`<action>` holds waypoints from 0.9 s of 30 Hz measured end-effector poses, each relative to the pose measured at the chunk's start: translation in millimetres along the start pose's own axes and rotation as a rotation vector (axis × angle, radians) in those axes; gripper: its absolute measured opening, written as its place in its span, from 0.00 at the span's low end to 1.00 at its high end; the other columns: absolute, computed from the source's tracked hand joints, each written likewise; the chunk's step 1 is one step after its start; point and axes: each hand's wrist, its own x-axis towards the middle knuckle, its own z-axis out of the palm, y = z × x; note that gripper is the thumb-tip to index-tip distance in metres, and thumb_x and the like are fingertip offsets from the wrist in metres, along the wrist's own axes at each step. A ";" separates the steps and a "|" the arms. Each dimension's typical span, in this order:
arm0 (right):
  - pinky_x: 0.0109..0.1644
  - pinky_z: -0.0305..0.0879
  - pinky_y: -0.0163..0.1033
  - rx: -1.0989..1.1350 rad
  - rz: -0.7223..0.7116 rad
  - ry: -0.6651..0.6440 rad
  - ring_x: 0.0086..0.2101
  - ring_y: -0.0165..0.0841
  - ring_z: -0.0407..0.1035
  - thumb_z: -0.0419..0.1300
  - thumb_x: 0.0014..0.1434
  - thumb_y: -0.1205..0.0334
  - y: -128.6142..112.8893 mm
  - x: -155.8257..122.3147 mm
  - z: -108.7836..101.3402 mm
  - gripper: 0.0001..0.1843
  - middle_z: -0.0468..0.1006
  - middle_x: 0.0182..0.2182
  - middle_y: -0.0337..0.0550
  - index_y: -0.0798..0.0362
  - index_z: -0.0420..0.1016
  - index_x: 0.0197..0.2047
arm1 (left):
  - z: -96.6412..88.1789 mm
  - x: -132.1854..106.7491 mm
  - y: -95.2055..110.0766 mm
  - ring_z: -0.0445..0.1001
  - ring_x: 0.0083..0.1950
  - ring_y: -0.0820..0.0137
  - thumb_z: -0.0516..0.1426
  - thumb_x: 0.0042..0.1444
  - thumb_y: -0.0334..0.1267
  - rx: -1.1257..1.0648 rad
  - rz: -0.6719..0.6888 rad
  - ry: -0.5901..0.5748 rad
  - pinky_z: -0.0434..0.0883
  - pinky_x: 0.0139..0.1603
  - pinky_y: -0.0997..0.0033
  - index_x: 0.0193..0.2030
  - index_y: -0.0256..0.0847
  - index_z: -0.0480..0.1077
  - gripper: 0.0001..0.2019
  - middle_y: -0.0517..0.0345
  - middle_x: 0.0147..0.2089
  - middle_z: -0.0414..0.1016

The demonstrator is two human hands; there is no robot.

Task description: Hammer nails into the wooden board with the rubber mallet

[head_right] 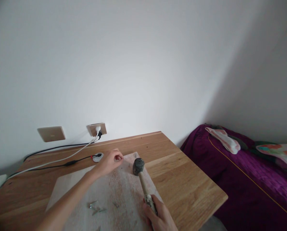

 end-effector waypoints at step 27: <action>0.24 0.60 0.34 -0.134 -0.012 0.014 0.23 0.32 0.68 0.55 0.61 0.27 2.9 -2.1 -3.7 0.33 0.73 0.25 0.34 0.48 0.77 0.49 | 4.5 -66.8 35.1 0.74 0.37 0.65 0.63 0.48 0.29 0.315 0.240 -0.596 0.68 0.39 0.67 0.28 0.42 0.74 0.04 0.58 0.34 0.75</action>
